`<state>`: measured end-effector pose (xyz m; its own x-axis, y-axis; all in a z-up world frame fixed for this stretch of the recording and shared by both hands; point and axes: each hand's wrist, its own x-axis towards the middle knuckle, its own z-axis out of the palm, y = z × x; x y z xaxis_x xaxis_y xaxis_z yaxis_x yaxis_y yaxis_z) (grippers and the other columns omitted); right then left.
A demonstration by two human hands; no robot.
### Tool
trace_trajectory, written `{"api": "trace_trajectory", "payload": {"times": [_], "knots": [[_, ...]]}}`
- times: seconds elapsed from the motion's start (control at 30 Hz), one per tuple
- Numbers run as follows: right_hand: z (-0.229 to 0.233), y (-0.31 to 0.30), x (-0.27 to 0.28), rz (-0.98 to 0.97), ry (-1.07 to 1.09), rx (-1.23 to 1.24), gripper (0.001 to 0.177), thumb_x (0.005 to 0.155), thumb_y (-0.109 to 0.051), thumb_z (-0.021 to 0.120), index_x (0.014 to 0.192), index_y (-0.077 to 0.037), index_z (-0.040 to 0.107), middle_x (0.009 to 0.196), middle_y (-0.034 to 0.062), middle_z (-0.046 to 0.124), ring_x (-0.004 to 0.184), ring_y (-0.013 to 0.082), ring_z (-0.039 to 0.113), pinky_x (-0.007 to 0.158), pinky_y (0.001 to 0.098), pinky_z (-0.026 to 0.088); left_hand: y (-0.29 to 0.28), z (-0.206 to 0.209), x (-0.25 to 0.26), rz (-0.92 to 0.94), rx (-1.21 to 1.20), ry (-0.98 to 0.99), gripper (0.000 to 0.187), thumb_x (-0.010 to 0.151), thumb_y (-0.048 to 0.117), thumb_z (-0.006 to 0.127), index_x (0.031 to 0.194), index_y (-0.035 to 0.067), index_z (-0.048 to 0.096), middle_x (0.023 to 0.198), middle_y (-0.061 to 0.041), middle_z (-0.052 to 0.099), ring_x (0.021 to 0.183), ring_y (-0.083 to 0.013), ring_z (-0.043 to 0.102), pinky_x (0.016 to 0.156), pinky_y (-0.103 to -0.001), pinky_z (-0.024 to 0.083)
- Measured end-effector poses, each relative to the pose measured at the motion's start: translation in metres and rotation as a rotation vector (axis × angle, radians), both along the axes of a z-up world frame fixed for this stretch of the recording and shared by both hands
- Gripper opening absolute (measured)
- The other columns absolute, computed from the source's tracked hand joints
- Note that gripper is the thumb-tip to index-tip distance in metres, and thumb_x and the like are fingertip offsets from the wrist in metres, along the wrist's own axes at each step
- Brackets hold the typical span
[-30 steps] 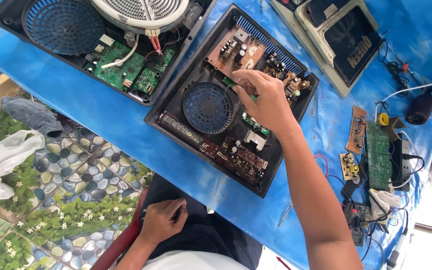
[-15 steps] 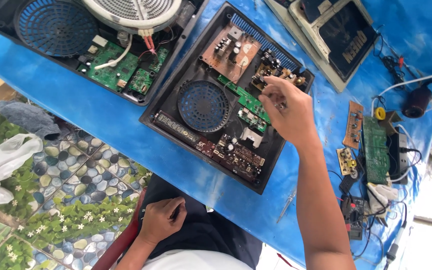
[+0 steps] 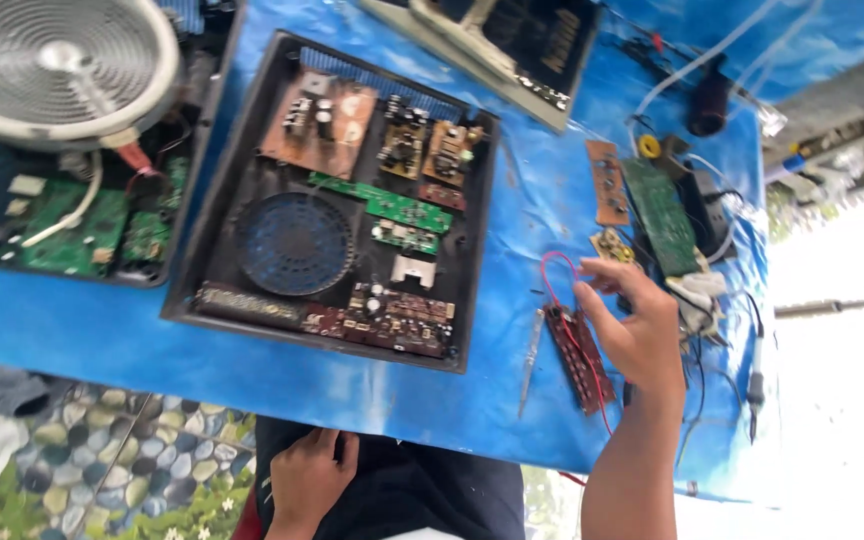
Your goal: The person is preparing and diagnosing wires and circuit boards inside an induction cooktop for repair, including using a multimeter and manual wire manipulation.
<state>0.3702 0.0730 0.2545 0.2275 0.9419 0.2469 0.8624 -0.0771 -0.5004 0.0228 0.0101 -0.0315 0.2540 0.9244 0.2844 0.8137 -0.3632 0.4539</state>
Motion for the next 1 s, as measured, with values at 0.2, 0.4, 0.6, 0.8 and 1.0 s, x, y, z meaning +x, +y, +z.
{"api": "trace_trajectory", "payload": {"times": [0.2,0.4,0.6,0.8,1.0], "knots": [[-0.042,-0.068,0.005,-0.222,0.001,-0.050,0.022,0.095,-0.025,0.070,0.115,-0.020,0.076,0.115,-0.0039,0.077,0.087,0.0139,0.068,0.063,0.0285,0.051,-0.005,-0.011,0.004,0.031,0.020,0.109,0.030,0.089,0.029,0.064,0.061,0.020,0.057,0.047,0.005,0.052,0.036,-0.0174,0.049,0.035,-0.033,0.036],[-0.075,-0.095,0.011,-0.332,-0.063,-0.044,0.031,0.094,-0.031,0.069,0.122,-0.017,0.075,0.128,0.0053,0.069,0.126,0.0233,0.060,0.064,0.0344,0.062,-0.013,-0.014,0.009,0.038,0.063,0.178,0.020,0.091,0.030,0.065,0.071,0.025,0.064,0.057,0.007,0.060,0.043,-0.0159,0.054,0.038,-0.032,0.034],[-0.088,-0.094,0.022,-0.196,-0.185,0.016,0.046,0.093,-0.036,0.070,0.125,-0.003,0.072,0.126,0.0176,0.069,0.120,0.0365,0.062,0.103,0.0532,0.046,-0.014,-0.044,0.018,-0.047,-0.093,0.222,0.017,0.090,0.039,0.059,0.097,0.034,0.073,0.061,0.004,0.067,0.045,-0.0243,0.062,0.038,-0.040,0.045],[-0.100,-0.103,0.019,-0.161,-0.148,0.097,0.028,0.096,-0.022,0.069,0.117,-0.004,0.074,0.114,0.0153,0.075,0.109,0.0338,0.067,0.095,0.0479,0.051,-0.016,-0.078,0.037,-0.216,-0.265,0.385,0.026,0.095,0.044,0.056,0.080,0.031,0.074,0.062,0.002,0.066,0.050,-0.0214,0.064,0.041,-0.039,0.050],[-0.107,-0.122,0.011,-0.279,-0.032,0.015,0.028,0.097,-0.022,0.067,0.123,-0.016,0.074,0.124,0.0069,0.072,0.121,0.0269,0.064,0.104,0.0453,0.050,-0.015,-0.100,0.047,-0.174,-0.314,0.528,0.033,0.092,0.050,0.054,0.112,0.032,0.073,0.058,0.001,0.065,0.041,-0.0182,0.057,0.040,-0.033,0.044]]}}
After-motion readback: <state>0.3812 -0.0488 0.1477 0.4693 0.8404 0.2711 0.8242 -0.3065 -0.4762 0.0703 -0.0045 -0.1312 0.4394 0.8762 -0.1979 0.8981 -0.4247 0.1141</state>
